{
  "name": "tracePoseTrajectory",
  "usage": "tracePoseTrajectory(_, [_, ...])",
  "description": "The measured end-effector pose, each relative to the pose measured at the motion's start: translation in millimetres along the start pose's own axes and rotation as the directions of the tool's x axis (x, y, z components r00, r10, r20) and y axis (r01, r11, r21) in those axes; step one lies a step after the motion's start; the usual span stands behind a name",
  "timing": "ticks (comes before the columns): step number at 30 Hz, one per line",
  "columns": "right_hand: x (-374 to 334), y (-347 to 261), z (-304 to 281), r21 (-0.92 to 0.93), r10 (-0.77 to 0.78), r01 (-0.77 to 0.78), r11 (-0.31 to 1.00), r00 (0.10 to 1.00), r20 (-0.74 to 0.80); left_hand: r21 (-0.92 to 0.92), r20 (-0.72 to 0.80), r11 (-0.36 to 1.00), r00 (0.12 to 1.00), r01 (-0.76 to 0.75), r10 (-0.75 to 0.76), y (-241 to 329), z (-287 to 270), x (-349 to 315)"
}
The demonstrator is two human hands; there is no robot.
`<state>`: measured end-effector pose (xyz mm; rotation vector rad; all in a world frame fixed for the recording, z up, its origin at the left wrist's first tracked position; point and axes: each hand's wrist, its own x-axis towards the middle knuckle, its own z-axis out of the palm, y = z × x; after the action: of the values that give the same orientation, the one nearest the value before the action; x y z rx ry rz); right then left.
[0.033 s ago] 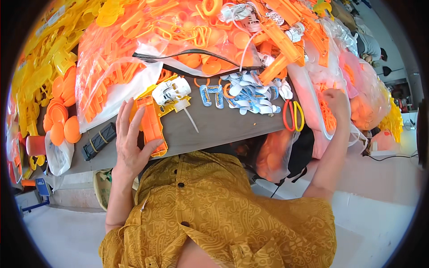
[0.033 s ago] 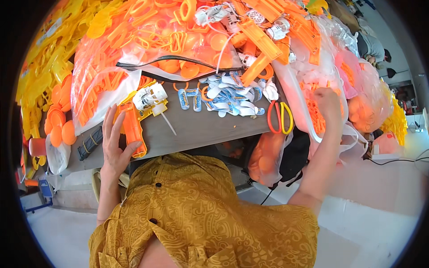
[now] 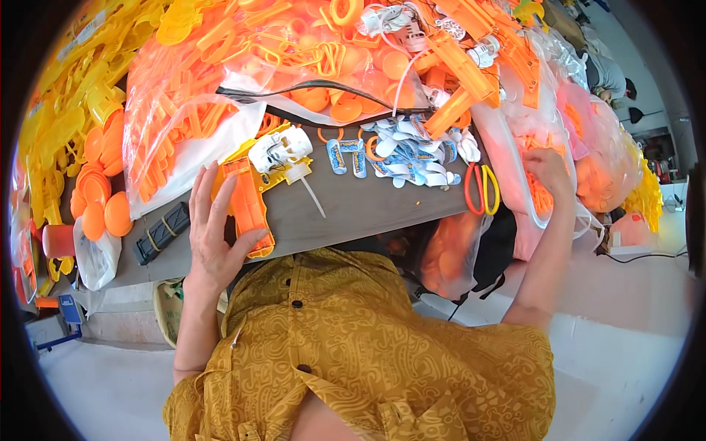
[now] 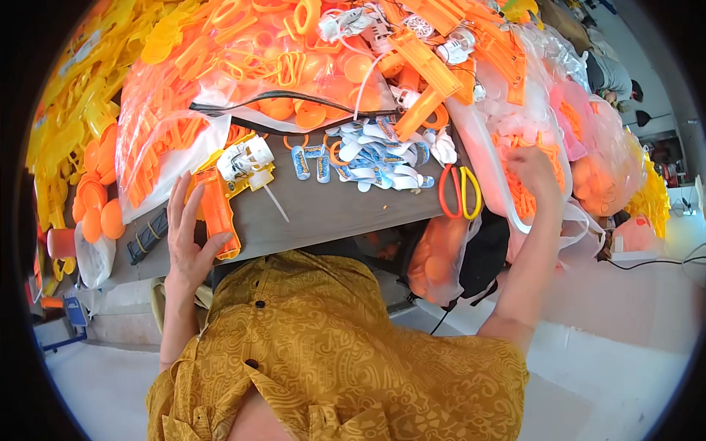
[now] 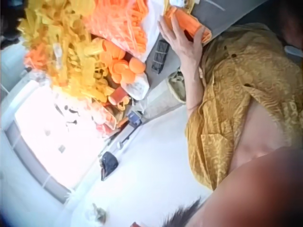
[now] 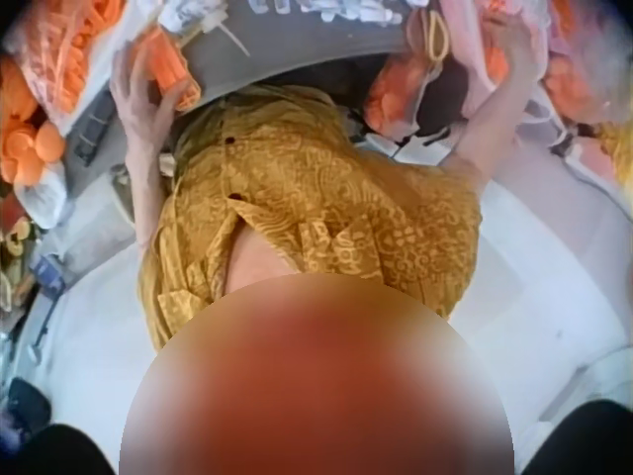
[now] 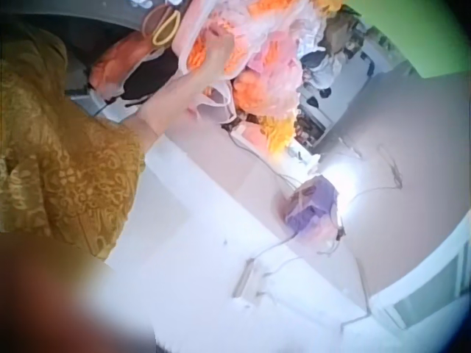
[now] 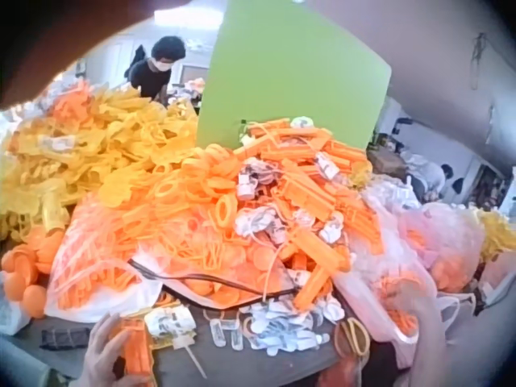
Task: Assembling plastic toy blasters and applying stickers to the finished components.
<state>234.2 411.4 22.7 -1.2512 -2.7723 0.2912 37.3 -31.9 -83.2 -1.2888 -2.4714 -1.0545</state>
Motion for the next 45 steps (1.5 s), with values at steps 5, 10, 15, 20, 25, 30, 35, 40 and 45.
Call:
tracePoseTrajectory(5, [15.3,39.1,40.2,-0.197,-0.146,0.162,0.967,0.985,0.093,0.008,0.006,1.000,1.000,0.023,-0.023,0.0,-2.3,-0.3])
tracePoseTrajectory(10, [13.0,33.5,38.8,-0.029,-0.102,0.103,0.994,0.994,0.033,-0.003,-0.013,1.000,1.000,0.020,-0.020,-0.4,-1.9,-2.5])
tracePoseTrajectory(15, [14.7,63.8,28.8,0.034,-0.139,0.145,0.989,0.982,-0.124,-0.038,-0.038,0.999,0.999,-0.005,0.003,-1.1,0.3,-1.6])
tracePoseTrajectory(20, [5.4,31.7,28.2,0.017,-0.080,0.078,0.997,0.984,0.158,-0.060,-0.048,0.998,0.999,0.014,-0.017,-0.4,1.2,-2.6])
tracePoseTrajectory(25, [8.4,38.8,33.4,0.189,-0.020,-0.033,0.981,0.962,0.272,-0.048,-0.046,0.999,0.999,0.012,-0.014,-1.1,-0.5,-3.6])
tracePoseTrajectory(30, [17.5,53.2,37.0,0.398,-0.020,-0.101,0.912,0.957,0.289,-0.061,-0.046,0.998,0.999,0.014,-0.017,-1.3,-0.6,-2.9])
tracePoseTrajectory(35, [-2.8,33.8,29.6,0.504,-0.132,-0.046,0.863,0.941,0.312,-0.070,-0.046,0.997,0.999,0.013,-0.016,-3.4,0.2,-4.5])
tracePoseTrajectory(40, [9.4,45.6,30.2,0.523,-0.127,-0.051,0.851,0.946,0.298,-0.068,-0.048,0.998,0.999,0.018,-0.021,0.0,2.5,-4.2])
tracePoseTrajectory(45, [9.9,79.6,16.4,0.295,-0.002,-0.001,0.956,1.000,0.011,-0.083,-0.062,0.997,0.998,-0.007,0.002,-1.4,2.6,-1.7])
